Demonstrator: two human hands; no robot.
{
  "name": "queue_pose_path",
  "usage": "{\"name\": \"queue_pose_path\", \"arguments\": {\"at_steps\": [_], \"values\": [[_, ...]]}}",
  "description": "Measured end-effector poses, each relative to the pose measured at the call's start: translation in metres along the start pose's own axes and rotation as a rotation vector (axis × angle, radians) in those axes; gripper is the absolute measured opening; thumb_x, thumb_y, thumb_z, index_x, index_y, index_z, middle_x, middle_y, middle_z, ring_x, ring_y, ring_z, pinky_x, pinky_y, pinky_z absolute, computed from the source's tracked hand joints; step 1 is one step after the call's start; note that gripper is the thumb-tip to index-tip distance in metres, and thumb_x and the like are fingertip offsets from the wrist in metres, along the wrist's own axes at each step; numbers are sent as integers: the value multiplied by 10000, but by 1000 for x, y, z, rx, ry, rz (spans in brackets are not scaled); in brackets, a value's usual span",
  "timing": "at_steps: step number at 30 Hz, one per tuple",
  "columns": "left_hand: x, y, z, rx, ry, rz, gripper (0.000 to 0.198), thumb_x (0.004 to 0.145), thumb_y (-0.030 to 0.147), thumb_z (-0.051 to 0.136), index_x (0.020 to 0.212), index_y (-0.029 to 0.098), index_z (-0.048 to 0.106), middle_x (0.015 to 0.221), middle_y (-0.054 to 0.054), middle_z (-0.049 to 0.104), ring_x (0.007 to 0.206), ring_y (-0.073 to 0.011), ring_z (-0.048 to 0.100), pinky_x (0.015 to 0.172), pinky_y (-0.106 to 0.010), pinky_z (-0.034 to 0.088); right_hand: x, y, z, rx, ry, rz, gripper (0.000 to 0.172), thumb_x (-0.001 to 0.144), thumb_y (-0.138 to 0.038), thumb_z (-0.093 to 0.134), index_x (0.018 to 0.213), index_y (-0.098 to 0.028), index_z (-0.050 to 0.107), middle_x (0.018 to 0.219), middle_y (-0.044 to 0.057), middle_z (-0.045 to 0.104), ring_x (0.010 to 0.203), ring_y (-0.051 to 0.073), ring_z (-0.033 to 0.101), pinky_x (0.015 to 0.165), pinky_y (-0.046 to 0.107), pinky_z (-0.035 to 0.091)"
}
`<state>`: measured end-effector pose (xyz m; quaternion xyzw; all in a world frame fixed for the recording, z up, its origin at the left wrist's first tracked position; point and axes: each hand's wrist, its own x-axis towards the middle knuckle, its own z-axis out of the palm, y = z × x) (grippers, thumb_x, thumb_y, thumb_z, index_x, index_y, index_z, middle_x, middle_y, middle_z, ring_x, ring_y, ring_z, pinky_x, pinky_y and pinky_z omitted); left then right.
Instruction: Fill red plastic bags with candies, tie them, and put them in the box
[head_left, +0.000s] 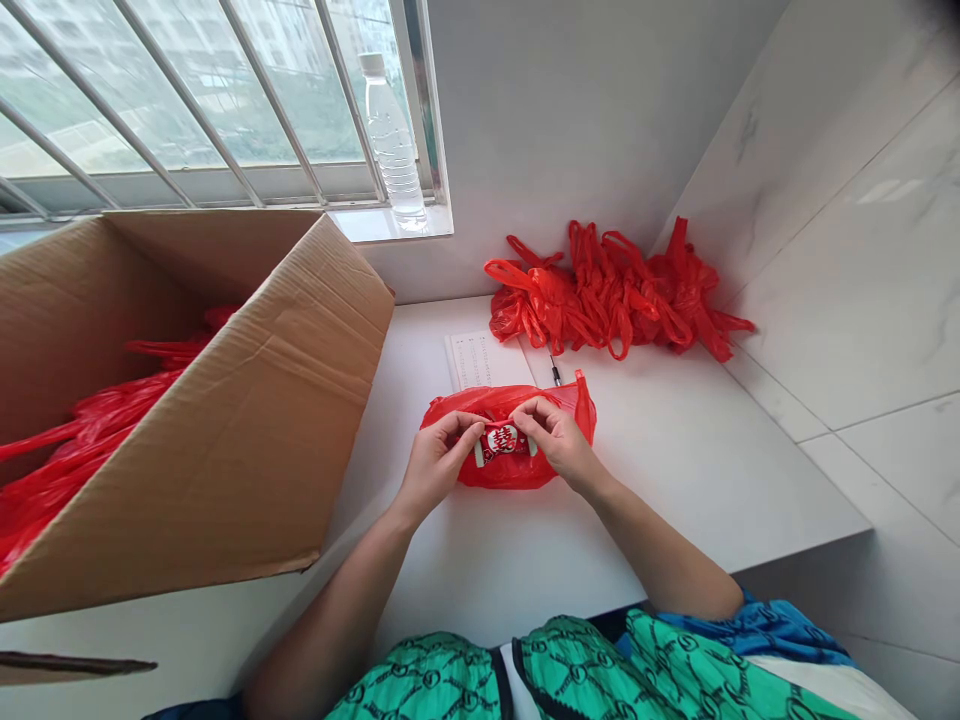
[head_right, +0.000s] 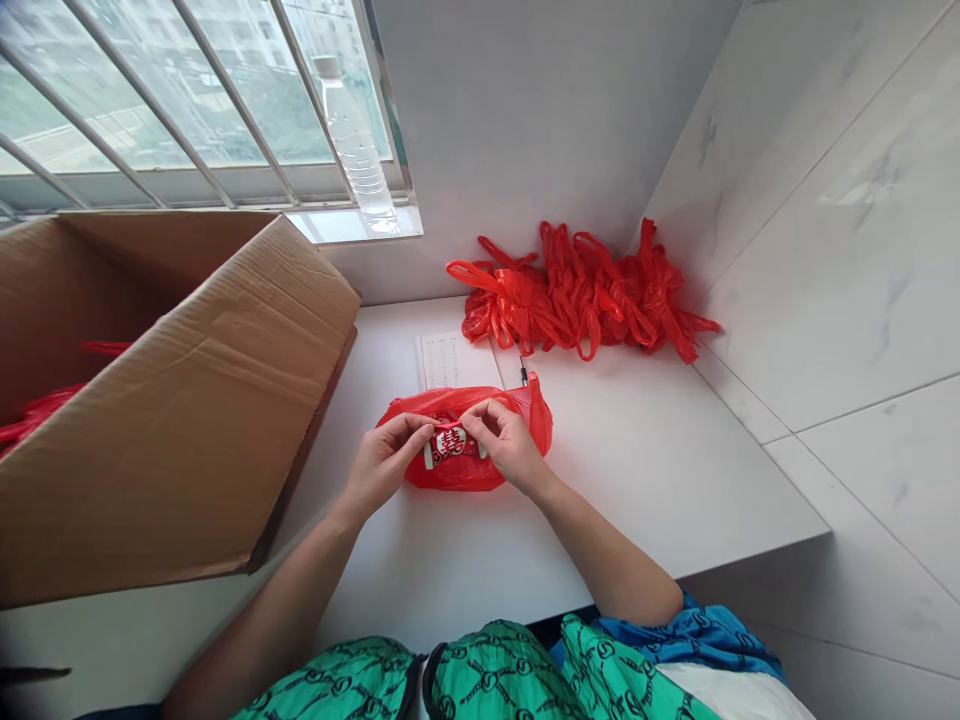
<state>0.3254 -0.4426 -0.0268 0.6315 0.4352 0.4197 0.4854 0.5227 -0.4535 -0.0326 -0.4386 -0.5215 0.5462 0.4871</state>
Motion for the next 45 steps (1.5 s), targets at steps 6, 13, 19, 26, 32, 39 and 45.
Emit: {"name": "queue_pose_path", "arguments": {"at_steps": [6,13,19,26,32,39,45], "values": [[3,-5,-11,446,37,63,311,968,408,489,1148,232,670,960,-32,749,799,-180,683,713,-269,493,-3,-7,-10,-393,24,-94,213,897,-436,603,846,-231,626,745,-8,625,660,156,577,641,307,464],[6,-19,-11,1061,80,36,255,950,400,510,1105,300,686,1107,-22,722,810,-217,677,552,-290,358,0,3,-12,-830,17,-136,131,918,-334,562,998,-241,607,687,-34,599,572,147,540,599,295,419],[6,-23,-3,1086,62,-30,338,882,437,616,1164,252,641,1184,-92,650,760,-238,641,527,-298,336,2,17,-8,-1089,4,-264,123,937,-286,569,1011,-224,645,985,62,684,904,241,627,732,355,480],[7,-24,-7,867,29,90,245,859,272,646,1104,266,640,1041,-27,666,914,-218,636,644,-281,422,4,21,-6,-1131,44,-323,365,937,-301,572,1290,-211,601,1215,100,649,1093,297,555,828,418,521],[9,-19,-9,747,15,282,252,889,231,603,1136,257,649,1029,-27,695,973,-225,588,828,-325,452,5,11,-5,-833,7,-389,268,951,-324,579,1204,-294,663,1122,21,715,1072,257,581,964,457,456],[7,-6,-13,358,121,195,168,896,350,615,859,204,688,831,-25,701,762,-170,603,748,-285,469,5,3,-8,-346,105,-278,180,890,-435,651,936,-295,755,937,20,743,913,226,658,865,408,507],[6,2,-17,115,98,82,253,879,416,634,792,180,659,729,-11,657,688,-144,574,652,-243,451,4,-3,-8,-90,48,-104,241,826,-484,702,829,-246,733,820,12,720,787,188,650,753,333,528]]}}
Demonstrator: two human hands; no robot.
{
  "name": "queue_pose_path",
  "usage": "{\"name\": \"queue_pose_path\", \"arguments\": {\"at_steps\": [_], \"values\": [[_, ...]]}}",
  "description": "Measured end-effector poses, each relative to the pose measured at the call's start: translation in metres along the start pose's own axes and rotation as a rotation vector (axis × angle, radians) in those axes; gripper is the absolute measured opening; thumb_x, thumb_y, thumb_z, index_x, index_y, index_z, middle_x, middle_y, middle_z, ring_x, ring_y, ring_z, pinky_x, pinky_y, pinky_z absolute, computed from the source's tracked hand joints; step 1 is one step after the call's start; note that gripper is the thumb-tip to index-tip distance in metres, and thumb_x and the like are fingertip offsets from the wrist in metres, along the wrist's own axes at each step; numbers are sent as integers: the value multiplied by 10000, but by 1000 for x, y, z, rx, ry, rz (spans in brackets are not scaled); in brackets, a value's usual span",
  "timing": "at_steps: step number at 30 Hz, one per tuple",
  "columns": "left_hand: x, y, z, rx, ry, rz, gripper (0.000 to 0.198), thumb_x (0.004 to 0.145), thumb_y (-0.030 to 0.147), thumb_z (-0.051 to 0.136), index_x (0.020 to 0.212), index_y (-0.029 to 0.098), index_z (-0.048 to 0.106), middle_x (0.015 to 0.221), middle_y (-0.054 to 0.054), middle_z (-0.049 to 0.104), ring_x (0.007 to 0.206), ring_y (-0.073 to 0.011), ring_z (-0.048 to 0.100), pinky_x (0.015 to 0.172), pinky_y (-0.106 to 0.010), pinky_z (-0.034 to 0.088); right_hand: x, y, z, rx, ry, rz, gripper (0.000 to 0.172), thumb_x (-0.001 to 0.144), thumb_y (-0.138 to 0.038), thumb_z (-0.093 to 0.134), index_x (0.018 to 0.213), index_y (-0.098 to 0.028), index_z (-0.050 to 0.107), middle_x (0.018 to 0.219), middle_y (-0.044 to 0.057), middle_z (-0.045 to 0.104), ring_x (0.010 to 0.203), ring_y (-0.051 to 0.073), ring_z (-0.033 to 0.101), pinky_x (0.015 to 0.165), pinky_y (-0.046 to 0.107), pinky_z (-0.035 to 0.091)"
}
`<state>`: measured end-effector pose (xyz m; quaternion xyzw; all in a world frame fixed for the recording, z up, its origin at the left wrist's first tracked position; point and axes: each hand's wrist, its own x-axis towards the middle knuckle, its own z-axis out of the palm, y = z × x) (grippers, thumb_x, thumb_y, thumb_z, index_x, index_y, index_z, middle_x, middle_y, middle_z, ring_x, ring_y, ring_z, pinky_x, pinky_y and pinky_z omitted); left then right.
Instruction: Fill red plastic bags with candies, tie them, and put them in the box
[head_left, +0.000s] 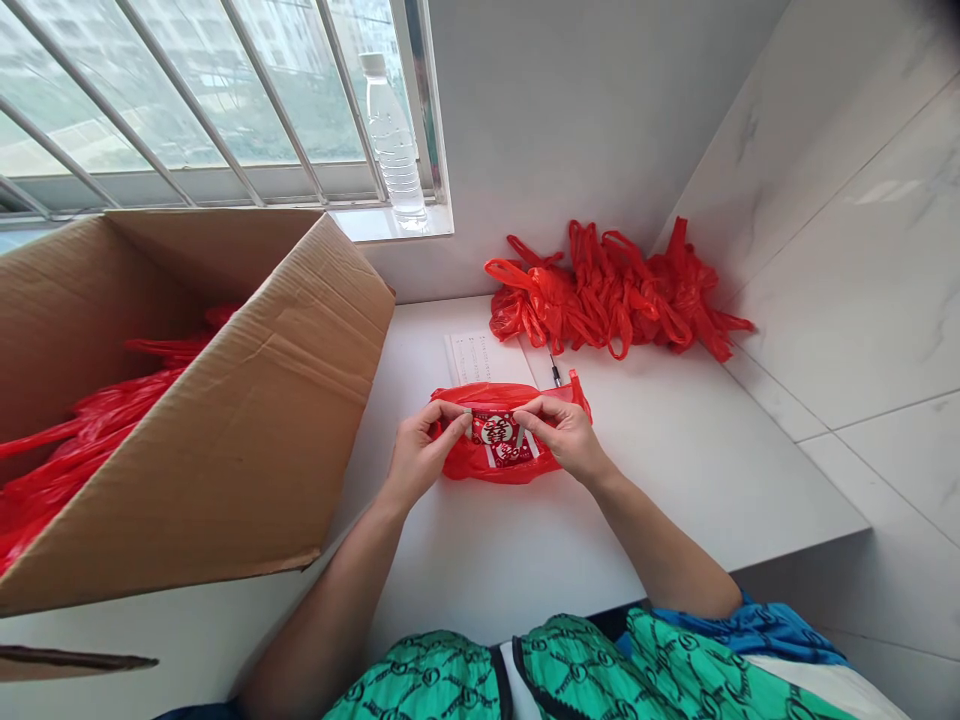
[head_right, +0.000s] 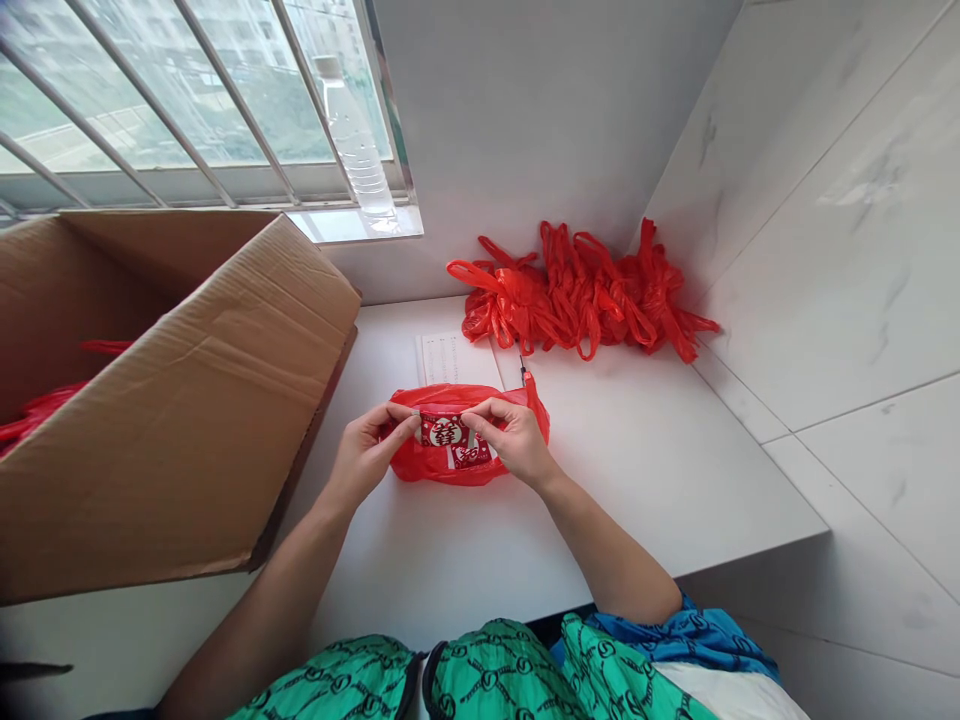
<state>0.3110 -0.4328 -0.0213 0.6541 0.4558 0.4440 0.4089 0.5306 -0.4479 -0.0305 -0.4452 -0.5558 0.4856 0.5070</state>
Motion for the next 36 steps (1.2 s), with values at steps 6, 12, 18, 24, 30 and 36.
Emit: {"name": "queue_pose_path", "arguments": {"at_steps": [6,12,18,24,30,36], "values": [[-3,-1,4,-37,-23,-47,339,921,484,557,1042,185,659,953,-45,692,787,-159,607,669,-238,462,2,3,3,171,94,91,295,798,-513,722,839,-222,701,740,0,699,635,151,628,624,294,544],[-7,1,13,34,-25,2,262,883,434,640,920,175,646,830,-18,659,743,-151,580,686,-243,452,-5,3,16,316,-63,151,287,786,-476,748,862,-230,621,881,17,721,826,195,699,783,369,595],[-8,5,12,-44,-93,25,223,918,405,598,964,196,660,904,-35,668,807,-165,628,742,-265,500,-12,-8,17,150,-170,116,365,831,-465,703,1097,-239,596,1086,60,675,933,201,680,786,353,582],[-12,5,16,76,-191,3,333,823,407,722,1088,215,660,899,-33,688,717,-154,625,652,-258,505,-10,-6,15,95,-71,44,225,840,-459,698,938,-256,682,906,19,693,838,177,660,786,336,560],[-8,2,13,-139,-93,-92,239,838,402,700,842,171,637,759,-11,634,655,-123,566,584,-223,451,-4,-3,11,189,41,65,199,826,-456,719,836,-260,687,822,8,706,759,177,650,747,344,558],[-9,6,13,-119,-33,-11,218,868,368,678,799,166,634,769,-14,642,678,-122,568,628,-226,461,-4,-3,8,150,53,48,183,838,-440,714,842,-259,684,809,7,710,796,180,661,767,333,549]]}}
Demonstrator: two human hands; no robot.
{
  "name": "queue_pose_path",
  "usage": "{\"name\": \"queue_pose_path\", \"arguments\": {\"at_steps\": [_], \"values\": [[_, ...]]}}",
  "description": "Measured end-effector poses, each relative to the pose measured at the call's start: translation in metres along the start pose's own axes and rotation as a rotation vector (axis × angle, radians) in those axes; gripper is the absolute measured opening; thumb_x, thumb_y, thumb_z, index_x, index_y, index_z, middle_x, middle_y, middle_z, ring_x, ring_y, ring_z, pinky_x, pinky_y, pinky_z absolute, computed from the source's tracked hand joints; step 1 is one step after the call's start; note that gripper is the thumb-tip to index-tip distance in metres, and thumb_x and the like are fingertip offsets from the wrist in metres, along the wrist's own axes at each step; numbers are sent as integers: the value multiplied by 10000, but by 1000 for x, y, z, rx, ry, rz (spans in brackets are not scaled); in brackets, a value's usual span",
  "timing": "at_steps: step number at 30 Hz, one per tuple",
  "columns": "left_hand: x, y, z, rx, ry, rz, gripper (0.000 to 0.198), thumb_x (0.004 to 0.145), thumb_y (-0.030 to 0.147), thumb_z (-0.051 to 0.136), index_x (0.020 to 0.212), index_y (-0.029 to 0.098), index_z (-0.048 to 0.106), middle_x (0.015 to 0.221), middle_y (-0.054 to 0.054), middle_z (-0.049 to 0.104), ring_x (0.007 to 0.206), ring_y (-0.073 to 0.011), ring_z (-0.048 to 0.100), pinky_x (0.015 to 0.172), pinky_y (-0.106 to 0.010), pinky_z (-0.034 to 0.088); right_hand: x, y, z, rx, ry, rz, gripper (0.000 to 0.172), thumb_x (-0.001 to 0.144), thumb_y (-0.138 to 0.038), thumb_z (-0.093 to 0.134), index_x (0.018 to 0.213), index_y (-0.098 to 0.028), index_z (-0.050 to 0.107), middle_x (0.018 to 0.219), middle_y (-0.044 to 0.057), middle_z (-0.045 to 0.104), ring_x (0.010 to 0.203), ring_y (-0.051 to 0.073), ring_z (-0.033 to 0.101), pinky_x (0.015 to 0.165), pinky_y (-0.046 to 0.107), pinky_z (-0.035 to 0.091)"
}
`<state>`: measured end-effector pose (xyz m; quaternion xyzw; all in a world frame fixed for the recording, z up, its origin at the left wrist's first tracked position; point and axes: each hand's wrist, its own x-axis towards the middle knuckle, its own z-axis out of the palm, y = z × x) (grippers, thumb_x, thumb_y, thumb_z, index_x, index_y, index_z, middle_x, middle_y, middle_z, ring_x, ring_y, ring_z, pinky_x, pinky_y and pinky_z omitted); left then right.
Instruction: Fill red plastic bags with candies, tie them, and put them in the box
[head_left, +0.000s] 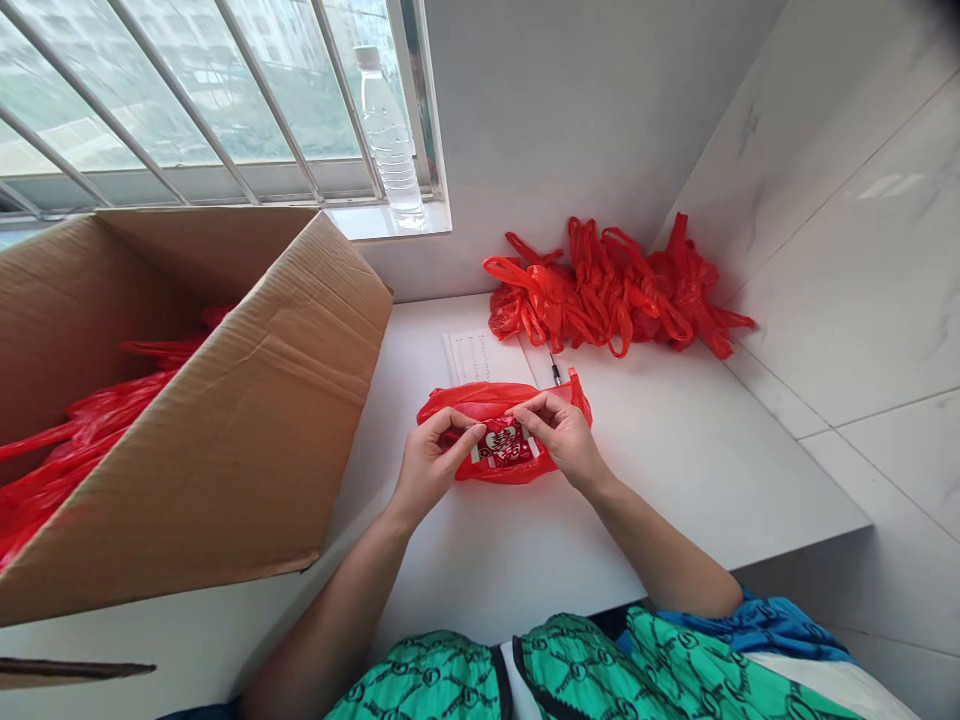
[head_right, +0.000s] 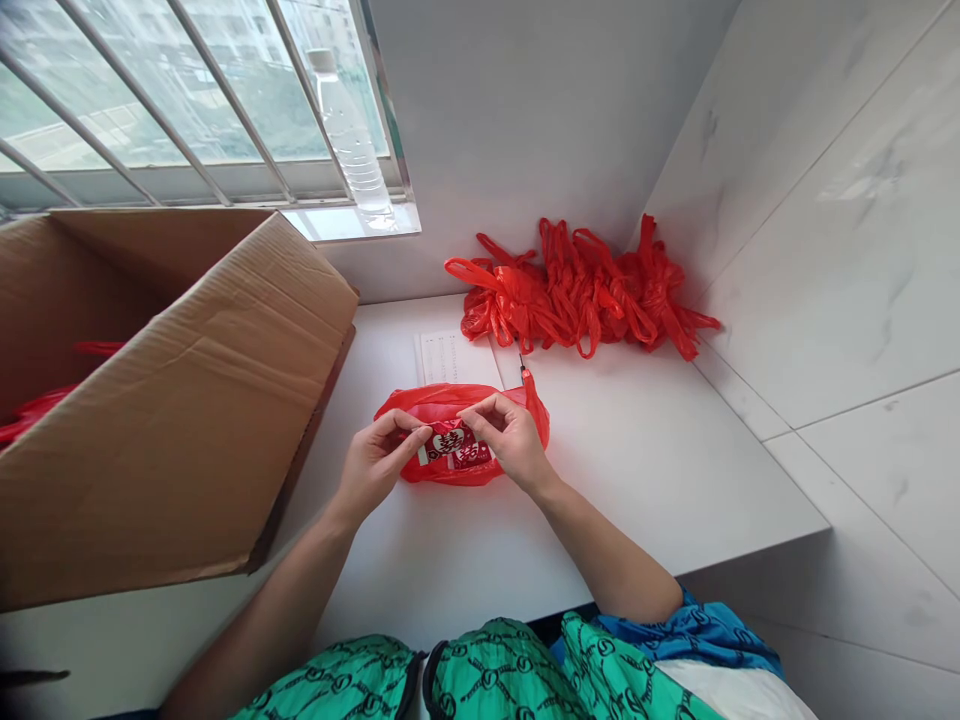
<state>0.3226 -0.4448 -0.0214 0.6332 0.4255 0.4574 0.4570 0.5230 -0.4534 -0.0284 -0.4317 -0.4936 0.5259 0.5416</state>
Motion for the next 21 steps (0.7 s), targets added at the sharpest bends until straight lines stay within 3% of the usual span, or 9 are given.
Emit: {"name": "queue_pose_path", "arguments": {"at_steps": [7,11,21], "values": [[1,1,-3,27,42,92,206,866,328,687,762,157,636,727,-5,626,649,-109,554,597,-212,439,-2,-1,-1,-16,20,-127,169,856,-399,699,831,-235,670,884,21,734,847,186,678,791,335,557],[2,4,-3,-71,50,45,229,865,327,690,737,155,609,690,5,593,628,-96,515,585,-204,414,-5,-5,2,16,49,-163,155,866,-372,688,814,-228,661,868,25,725,821,185,672,772,337,555],[2,0,4,-139,43,-39,303,885,384,656,714,154,559,655,22,513,596,-82,428,557,-197,356,-2,6,5,197,56,41,251,823,-442,707,735,-249,572,730,-27,634,669,141,590,639,287,542]]}}
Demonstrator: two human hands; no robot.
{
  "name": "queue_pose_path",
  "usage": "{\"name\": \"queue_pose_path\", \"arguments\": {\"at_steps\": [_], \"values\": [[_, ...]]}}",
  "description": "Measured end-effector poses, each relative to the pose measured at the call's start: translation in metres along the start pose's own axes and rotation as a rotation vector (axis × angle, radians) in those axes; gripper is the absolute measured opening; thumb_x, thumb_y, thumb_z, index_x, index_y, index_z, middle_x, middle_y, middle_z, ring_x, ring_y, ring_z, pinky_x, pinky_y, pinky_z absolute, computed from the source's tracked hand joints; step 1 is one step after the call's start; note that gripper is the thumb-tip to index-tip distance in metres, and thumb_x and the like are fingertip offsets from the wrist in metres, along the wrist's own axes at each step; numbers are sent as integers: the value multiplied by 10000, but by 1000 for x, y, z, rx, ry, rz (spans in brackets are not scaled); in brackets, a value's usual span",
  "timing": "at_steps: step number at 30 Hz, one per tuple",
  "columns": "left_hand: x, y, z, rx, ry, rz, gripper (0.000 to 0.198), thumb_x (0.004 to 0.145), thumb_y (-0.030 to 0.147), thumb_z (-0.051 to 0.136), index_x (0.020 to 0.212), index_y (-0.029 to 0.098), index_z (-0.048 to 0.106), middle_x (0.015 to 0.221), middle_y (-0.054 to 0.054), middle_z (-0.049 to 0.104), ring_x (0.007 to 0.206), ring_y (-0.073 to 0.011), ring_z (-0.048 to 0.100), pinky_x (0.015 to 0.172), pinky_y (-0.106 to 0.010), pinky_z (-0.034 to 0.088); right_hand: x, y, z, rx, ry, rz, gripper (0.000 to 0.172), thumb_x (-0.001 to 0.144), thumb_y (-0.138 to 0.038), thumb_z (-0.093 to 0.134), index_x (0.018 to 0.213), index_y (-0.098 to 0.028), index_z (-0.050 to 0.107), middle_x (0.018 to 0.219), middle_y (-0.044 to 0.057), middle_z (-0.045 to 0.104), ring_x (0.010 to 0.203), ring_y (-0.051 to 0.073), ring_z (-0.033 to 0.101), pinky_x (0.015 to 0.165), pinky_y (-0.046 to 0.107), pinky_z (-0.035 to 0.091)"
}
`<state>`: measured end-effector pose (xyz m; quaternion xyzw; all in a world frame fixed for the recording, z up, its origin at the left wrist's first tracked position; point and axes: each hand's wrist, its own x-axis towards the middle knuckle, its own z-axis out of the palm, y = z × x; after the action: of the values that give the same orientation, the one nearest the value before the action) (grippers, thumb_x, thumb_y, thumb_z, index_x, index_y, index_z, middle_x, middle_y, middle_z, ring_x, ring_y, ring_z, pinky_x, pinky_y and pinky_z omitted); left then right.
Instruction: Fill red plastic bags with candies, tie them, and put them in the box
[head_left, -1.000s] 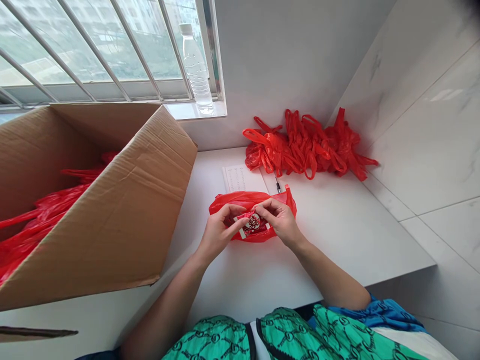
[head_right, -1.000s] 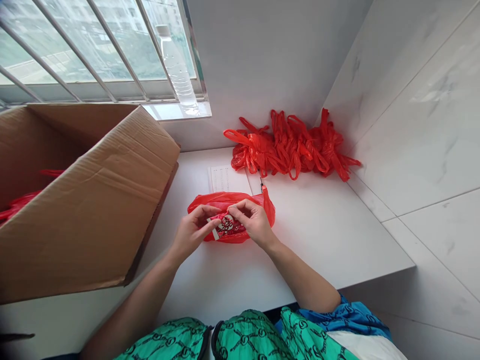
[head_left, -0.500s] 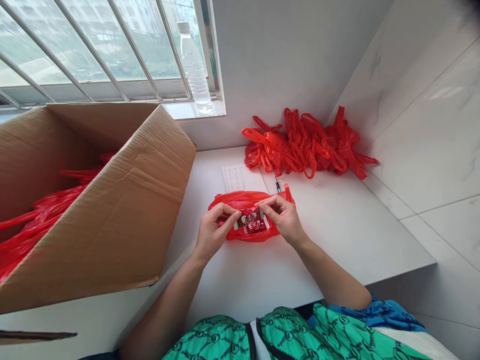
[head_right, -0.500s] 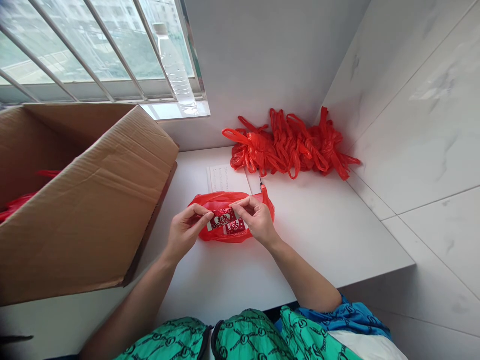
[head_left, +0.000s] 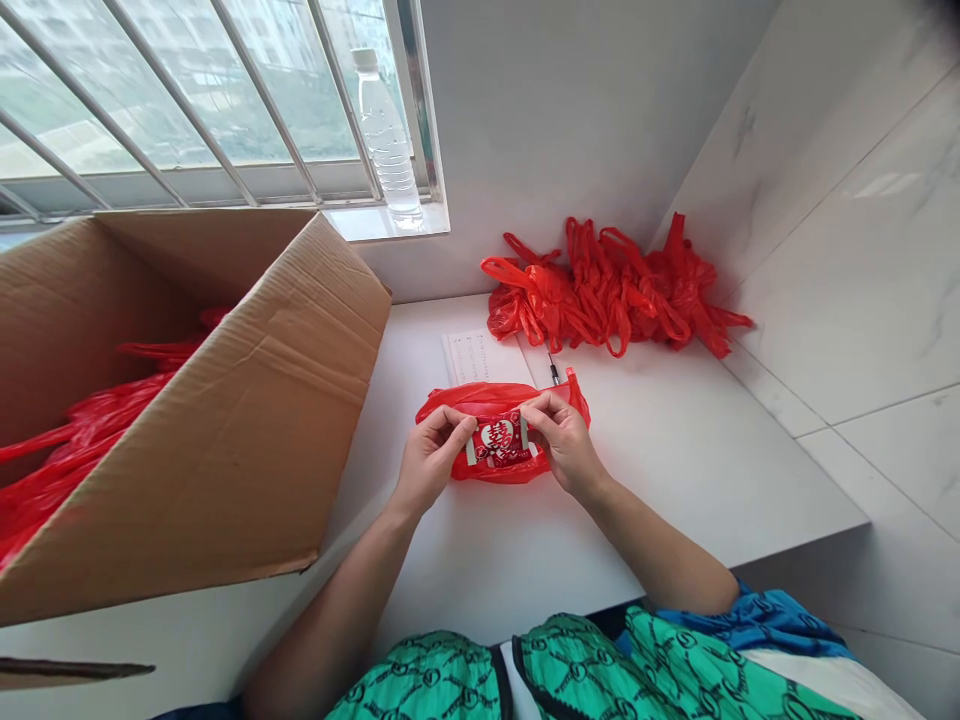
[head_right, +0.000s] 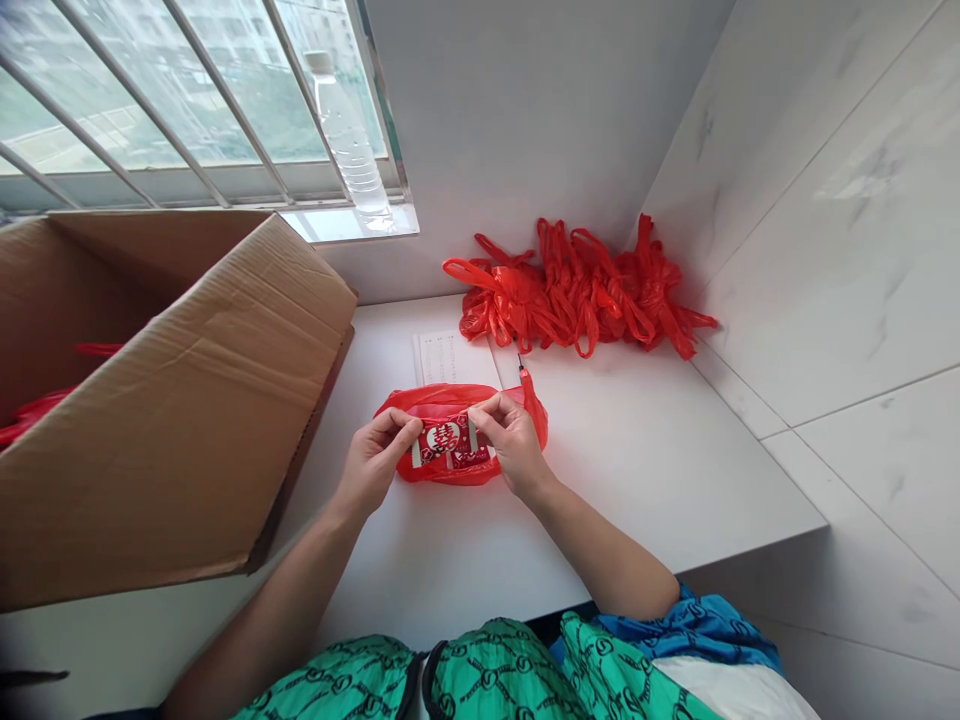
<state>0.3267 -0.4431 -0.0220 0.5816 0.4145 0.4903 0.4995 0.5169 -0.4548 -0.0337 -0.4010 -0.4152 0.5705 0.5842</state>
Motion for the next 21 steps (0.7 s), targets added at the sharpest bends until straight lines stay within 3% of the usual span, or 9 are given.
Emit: {"name": "queue_pose_path", "arguments": {"at_steps": [6,15,18,21], "values": [[-2,0,1,75,-13,83,267,898,361,641,742,157,571,664,20,517,593,-85,437,551,-202,364,-3,-6,3,-202,-108,-26,216,848,-463,687,830,-250,658,817,3,667,712,156,603,676,311,530],[-5,1,5,39,-11,122,278,918,344,618,723,155,554,663,13,499,607,-88,437,567,-208,362,-9,-9,8,-196,-24,-185,253,880,-414,654,701,-239,610,720,-9,604,644,145,543,623,305,497],[-5,-1,6,22,-11,113,293,913,350,624,710,154,543,662,13,494,605,-86,431,568,-209,361,-10,-8,9,-219,-7,-182,302,887,-448,630,681,-240,560,662,-23,538,595,137,504,588,298,484],[-5,-3,5,31,6,96,301,910,366,626,714,155,538,649,17,487,584,-83,419,546,-207,352,-9,-7,8,-226,-47,-142,276,908,-470,595,756,-240,588,703,-18,572,615,134,525,605,290,487]]}}
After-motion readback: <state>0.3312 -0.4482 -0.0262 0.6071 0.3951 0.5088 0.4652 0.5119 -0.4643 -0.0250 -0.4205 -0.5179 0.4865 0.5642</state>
